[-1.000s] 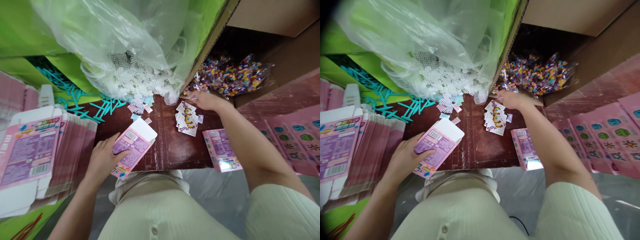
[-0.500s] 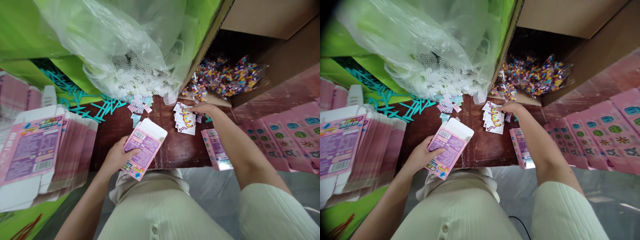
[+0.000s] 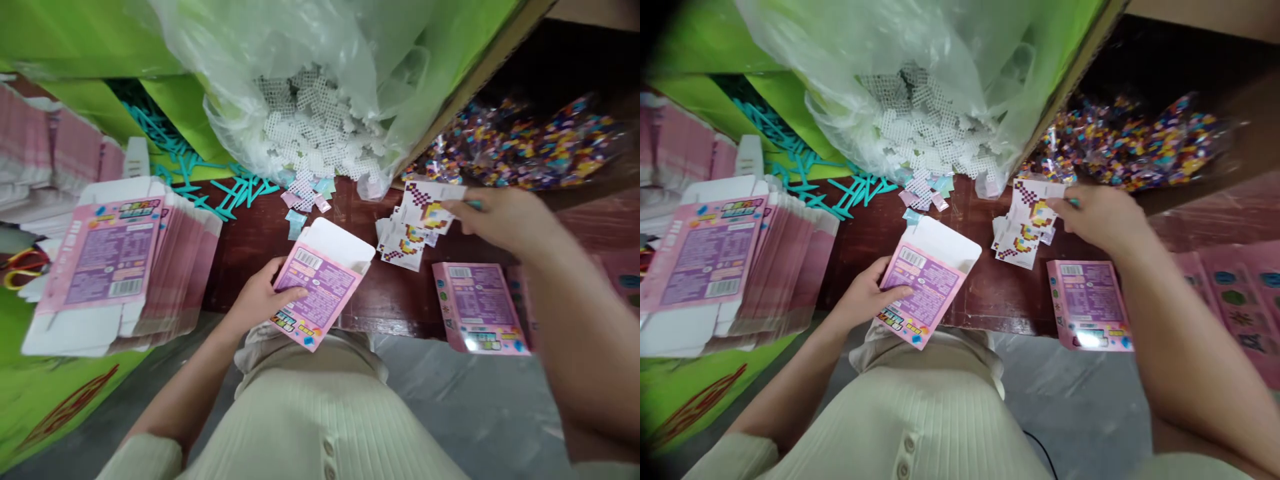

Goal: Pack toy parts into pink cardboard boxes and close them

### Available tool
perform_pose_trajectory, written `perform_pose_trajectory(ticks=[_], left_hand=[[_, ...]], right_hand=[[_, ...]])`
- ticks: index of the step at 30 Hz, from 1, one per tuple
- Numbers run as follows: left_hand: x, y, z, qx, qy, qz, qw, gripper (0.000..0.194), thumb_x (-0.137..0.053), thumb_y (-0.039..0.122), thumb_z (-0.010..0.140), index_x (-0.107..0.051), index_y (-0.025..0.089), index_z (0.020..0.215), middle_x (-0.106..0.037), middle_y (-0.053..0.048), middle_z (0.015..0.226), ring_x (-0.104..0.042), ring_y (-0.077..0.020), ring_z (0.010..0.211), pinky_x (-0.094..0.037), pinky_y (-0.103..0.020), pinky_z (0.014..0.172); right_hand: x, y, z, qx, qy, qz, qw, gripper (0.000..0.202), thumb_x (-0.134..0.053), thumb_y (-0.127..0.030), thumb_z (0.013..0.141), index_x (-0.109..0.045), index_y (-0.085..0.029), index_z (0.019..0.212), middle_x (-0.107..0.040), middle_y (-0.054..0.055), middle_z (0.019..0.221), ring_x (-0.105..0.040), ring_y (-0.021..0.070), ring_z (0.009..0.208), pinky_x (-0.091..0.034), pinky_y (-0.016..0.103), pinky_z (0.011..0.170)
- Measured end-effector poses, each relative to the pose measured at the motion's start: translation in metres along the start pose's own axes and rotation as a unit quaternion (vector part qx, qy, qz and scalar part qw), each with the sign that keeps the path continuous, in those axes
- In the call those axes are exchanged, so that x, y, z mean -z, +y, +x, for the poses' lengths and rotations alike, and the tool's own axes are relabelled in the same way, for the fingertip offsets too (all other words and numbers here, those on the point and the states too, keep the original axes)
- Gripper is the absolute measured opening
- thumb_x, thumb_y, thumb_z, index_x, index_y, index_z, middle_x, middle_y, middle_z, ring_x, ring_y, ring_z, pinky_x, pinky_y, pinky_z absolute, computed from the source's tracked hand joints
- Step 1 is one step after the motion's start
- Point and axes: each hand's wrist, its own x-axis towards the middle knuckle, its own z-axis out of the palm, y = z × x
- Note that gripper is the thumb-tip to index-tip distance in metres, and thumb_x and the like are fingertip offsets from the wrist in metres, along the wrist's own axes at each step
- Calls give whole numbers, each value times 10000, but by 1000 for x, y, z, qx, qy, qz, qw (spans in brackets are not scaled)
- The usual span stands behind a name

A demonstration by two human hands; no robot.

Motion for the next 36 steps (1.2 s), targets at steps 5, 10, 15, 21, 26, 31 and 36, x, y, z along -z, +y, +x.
perform_pose_trajectory(ticks=[5,10,15,21,26,31,36], left_hand=[[-19,1,3,-46,-25,-18,998,589,-901,408,764,-662,234,1273,-760,-60,1235,-730,-271,1106,-582,-401,965],[-35,0,2,-40,-25,-148,988,572,-928,409,729,-647,197,1180,-759,-57,1129,-731,-234,1008,-600,-347,867],[-43,-6,1,-37,-14,-203,978,550,-950,389,716,-633,186,1118,-763,-42,1057,-713,-204,945,-572,-315,845],[-40,-25,2,-8,40,-301,953,583,-958,401,712,-625,183,1138,-762,-31,1042,-696,-181,894,-569,-296,816],[-22,-43,3,-17,68,-352,934,566,-963,380,695,-647,180,1121,-763,-33,1043,-693,-181,895,-569,-290,814],[-10,-46,5,-44,78,-317,944,560,-972,341,683,-651,184,1114,-762,-25,1022,-683,-177,897,-569,-273,810],[-2,-55,4,-57,108,-317,940,564,-960,330,707,-648,188,1154,-767,-34,1065,-699,-176,926,-580,-271,838]], right_hand=[[25,-61,-41,153,5,-5,988,477,-555,-735,957,-711,-312,799,-637,40,615,-575,220,589,-384,358,587],[22,-121,-49,235,12,-17,972,422,-500,-648,1018,-726,-299,948,-661,76,691,-667,278,725,-476,399,682],[15,-168,-52,204,156,317,913,350,-335,-474,1113,-522,-291,1345,-692,55,1020,-689,201,765,-564,364,715],[-26,-181,-41,286,198,373,860,128,-568,-338,1050,-573,-258,1150,-690,36,1051,-673,196,872,-579,371,812],[-23,-177,-31,278,204,375,860,141,-779,-311,926,-670,-251,990,-725,7,920,-663,196,808,-558,358,781],[-27,-203,-30,276,153,487,815,143,-798,-331,931,-686,-245,958,-746,-13,910,-708,161,774,-564,284,683],[-35,-213,-30,369,92,370,848,209,-720,-381,1003,-683,-266,1173,-787,23,1058,-745,198,894,-593,332,771]])
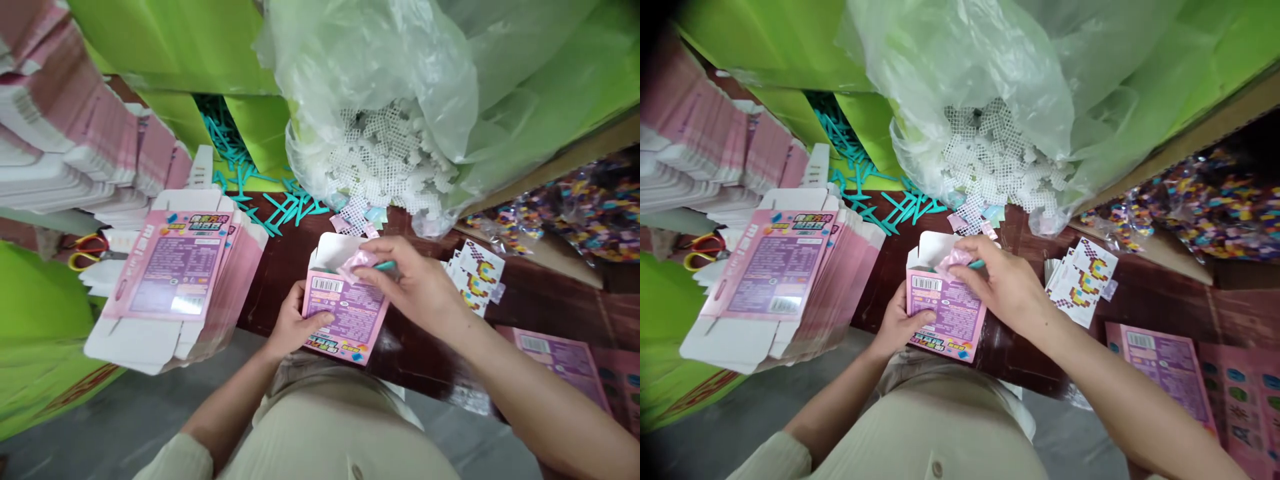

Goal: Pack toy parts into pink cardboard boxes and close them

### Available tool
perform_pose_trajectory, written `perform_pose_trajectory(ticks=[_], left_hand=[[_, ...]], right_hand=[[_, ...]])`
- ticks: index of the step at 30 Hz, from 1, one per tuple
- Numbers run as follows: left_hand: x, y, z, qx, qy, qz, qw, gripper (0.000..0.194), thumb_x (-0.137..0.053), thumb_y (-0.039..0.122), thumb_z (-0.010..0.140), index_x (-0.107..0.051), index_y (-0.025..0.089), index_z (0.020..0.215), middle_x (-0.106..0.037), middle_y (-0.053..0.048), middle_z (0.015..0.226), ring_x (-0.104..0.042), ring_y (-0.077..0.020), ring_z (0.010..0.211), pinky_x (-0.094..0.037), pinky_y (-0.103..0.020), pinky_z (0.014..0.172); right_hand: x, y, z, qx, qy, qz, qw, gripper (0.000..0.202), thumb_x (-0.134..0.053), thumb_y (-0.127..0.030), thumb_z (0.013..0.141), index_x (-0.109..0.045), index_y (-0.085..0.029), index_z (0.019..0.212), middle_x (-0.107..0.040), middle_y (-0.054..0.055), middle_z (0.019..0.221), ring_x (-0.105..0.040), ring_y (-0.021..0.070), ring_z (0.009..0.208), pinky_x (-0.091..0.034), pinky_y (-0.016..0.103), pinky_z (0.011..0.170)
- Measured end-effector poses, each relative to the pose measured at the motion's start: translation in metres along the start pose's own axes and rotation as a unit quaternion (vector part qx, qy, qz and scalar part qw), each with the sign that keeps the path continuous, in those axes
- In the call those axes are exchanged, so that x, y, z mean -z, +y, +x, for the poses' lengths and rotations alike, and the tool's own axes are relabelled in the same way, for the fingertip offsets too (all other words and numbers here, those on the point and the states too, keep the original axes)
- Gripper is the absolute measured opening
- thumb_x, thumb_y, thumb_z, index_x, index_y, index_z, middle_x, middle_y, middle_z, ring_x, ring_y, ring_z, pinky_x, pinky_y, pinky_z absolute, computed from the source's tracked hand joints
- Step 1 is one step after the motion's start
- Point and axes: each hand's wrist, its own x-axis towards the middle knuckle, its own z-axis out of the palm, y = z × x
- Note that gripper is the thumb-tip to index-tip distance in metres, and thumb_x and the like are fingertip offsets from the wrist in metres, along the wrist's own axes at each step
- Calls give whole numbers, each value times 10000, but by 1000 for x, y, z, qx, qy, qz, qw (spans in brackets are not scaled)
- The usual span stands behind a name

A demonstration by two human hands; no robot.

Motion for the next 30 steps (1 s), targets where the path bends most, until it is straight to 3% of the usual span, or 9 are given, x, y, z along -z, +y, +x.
perform_pose_trajectory(ticks=[4,7,10,14,18,21,23,26,30], left_hand=[[16,1,2,-10,73,13,997,563,-961,328,688,-641,187,1130,-778,-33,1029,-715,-172,881,-597,-269,802],[21,5,6,-14,121,30,992,614,-965,335,657,-634,188,1152,-788,-30,1003,-728,-176,858,-616,-279,790],[20,6,7,0,154,54,987,661,-967,355,630,-644,185,1181,-793,-36,1020,-731,-178,862,-626,-276,786],[28,-2,9,10,194,121,973,663,-953,351,662,-666,190,1237,-780,-47,1090,-731,-178,906,-622,-259,804],[39,-10,14,13,211,134,968,629,-942,361,668,-675,198,1214,-758,-38,1075,-714,-164,858,-621,-252,765],[39,-8,16,31,213,103,971,636,-957,358,648,-681,209,1201,-753,-31,1074,-705,-158,854,-629,-253,761],[35,-5,16,35,208,88,973,656,-966,344,629,-681,221,1207,-751,-22,1080,-703,-161,865,-635,-264,776],[27,-4,18,47,203,90,974,679,-974,340,602,-683,224,1204,-754,-16,1064,-703,-168,858,-638,-277,769],[14,-6,21,65,180,129,973,700,-959,374,604,-673,219,1223,-766,-20,1048,-724,-200,859,-659,-336,795]], right_hand=[[-4,32,22,73,55,-126,988,319,-634,-520,1028,-704,-264,1205,-721,111,1296,-644,321,1214,-512,529,1044],[-29,67,55,-58,88,-194,975,427,-577,-535,1041,-679,-183,1259,-666,190,1318,-590,377,1252,-462,588,1099],[-60,87,85,-226,-25,-227,947,526,-591,-476,1027,-594,-90,1385,-584,284,1415,-547,446,1306,-479,609,1072],[-68,90,95,-263,-67,-207,940,450,-513,-254,1028,-549,-132,1460,-551,241,1504,-584,384,1315,-529,531,1054],[-24,90,55,-239,-50,-160,956,535,-541,-158,952,-535,-157,1487,-677,153,1394,-666,284,1242,-532,445,1095],[33,106,4,-242,38,38,969,419,-547,-240,959,-635,-195,1366,-765,87,1197,-734,225,1085,-578,409,1035],[73,122,-28,-283,166,200,923,336,-580,-455,976,-708,-214,1172,-777,75,1047,-754,236,994,-626,417,925],[128,144,-67,-321,318,355,819,608,-580,-816,880,-694,-235,1017,-762,67,940,-771,268,959,-669,419,782],[182,168,-90,-235,433,382,782,399,-847,-545,814,-655,-253,1006,-765,2,998,-775,211,994,-678,370,846]])
